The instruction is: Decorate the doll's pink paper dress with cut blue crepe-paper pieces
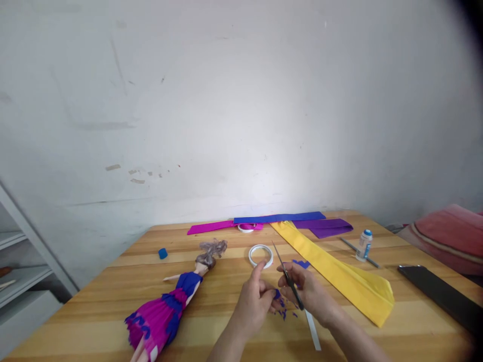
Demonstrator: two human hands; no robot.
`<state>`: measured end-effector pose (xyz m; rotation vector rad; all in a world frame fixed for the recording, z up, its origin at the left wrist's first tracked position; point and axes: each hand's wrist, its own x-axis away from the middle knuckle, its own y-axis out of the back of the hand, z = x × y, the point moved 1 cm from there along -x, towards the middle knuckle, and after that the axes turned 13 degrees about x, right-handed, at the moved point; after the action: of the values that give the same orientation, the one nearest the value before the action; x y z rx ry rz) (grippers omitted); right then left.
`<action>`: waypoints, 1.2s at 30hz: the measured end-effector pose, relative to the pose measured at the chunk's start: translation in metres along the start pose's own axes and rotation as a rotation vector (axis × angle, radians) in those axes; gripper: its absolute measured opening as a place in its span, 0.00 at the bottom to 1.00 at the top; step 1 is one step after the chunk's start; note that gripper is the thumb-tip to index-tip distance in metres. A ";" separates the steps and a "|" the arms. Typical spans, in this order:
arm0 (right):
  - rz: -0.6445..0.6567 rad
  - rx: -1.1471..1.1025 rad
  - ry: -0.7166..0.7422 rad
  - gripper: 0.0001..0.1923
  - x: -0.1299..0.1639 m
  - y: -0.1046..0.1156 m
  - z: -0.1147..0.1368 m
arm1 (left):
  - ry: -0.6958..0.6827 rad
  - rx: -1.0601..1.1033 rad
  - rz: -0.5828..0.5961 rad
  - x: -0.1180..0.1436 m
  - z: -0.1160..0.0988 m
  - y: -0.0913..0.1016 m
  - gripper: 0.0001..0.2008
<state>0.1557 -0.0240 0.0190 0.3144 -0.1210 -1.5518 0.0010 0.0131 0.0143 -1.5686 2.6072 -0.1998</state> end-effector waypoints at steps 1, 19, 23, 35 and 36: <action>0.001 0.010 -0.001 0.19 -0.001 -0.001 -0.001 | 0.002 -0.014 0.014 0.000 0.001 -0.002 0.34; -0.267 -0.160 -0.108 0.16 -0.007 -0.007 -0.001 | 0.265 0.779 -0.150 0.003 0.003 -0.019 0.22; -0.331 -0.244 -0.143 0.19 -0.008 -0.008 -0.003 | 0.230 0.871 -0.190 0.005 0.011 -0.028 0.16; -0.335 -0.328 -0.181 0.22 -0.006 -0.031 -0.005 | 0.115 0.813 -0.331 0.004 0.019 -0.027 0.12; -0.312 -0.318 -0.191 0.22 -0.006 -0.029 -0.004 | 0.109 0.807 -0.340 0.004 0.019 -0.025 0.12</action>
<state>0.1286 -0.0176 0.0083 -0.0722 0.0294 -1.8779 0.0235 -0.0031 0.0000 -1.6432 1.8716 -1.2034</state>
